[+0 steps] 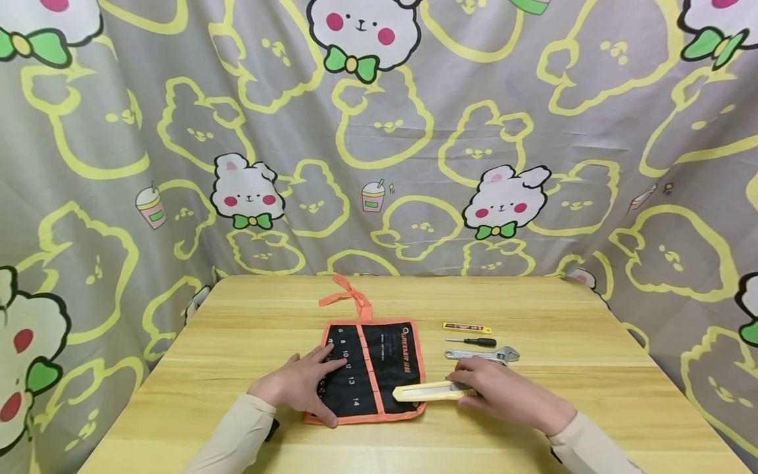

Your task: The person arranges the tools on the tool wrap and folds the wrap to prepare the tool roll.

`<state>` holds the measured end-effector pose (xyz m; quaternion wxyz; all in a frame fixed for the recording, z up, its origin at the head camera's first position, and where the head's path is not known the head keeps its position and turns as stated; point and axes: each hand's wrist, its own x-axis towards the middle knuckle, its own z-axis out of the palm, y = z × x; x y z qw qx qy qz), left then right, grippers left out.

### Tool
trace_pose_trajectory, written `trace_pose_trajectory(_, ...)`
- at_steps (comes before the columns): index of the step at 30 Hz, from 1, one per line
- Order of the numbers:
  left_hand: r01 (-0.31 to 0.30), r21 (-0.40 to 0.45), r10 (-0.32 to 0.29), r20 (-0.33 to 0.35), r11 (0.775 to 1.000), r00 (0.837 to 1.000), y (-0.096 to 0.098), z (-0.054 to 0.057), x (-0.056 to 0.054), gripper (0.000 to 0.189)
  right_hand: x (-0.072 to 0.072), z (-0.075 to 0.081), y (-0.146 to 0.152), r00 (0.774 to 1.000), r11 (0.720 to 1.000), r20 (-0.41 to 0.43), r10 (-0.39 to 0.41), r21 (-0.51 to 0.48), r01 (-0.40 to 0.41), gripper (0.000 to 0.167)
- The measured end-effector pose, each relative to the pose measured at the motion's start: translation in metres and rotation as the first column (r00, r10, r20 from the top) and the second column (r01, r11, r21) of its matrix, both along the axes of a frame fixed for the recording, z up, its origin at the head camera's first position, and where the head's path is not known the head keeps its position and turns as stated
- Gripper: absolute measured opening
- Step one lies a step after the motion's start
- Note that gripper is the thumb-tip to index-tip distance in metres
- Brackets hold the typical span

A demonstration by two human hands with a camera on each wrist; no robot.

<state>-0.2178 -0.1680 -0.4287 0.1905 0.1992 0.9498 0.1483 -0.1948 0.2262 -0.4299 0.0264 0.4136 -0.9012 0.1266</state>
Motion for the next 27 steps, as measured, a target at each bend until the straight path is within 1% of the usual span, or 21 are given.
trace_pose_trajectory(2, 0.002, -0.003, -0.002, -0.002, 1.000, 1.000, 0.001, 0.000, 0.000, 0.107, -0.001, 0.000, -0.002, 1.000, 1.000, 0.004, 0.002, 0.010, -0.002, 0.029)
trace_pose_trajectory(8, 0.010, -0.003, -0.010, -0.012, 1.000, 1.000, 0.000, -0.001, 0.000, 0.107, -0.002, -0.002, -0.007, 0.999, 0.999, -0.035, 0.020, 0.027, -0.019, 0.030)
trace_pose_trajectory(16, 0.016, 0.003, -0.016, -0.006, 1.000, 1.000, -0.001, -0.001, -0.001, 0.107, -0.001, -0.003, -0.014, 0.997, 0.999, -0.075, 0.030, 0.032, -0.028, 0.034)
trace_pose_trajectory(20, 0.014, 0.002, -0.014, -0.001, 1.000, 1.000, -0.001, -0.001, -0.001, 0.107, 0.000, -0.003, -0.018, 0.997, 0.999, -0.063, 0.039, 0.027, -0.038, 0.032)
trace_pose_trajectory(27, 0.008, 0.002, -0.008, 0.003, 1.000, 1.000, 0.000, -0.001, 0.000, 0.107, 0.001, -0.003, -0.022, 0.999, 0.999, -0.034, 0.028, 0.040, -0.026, 0.034)
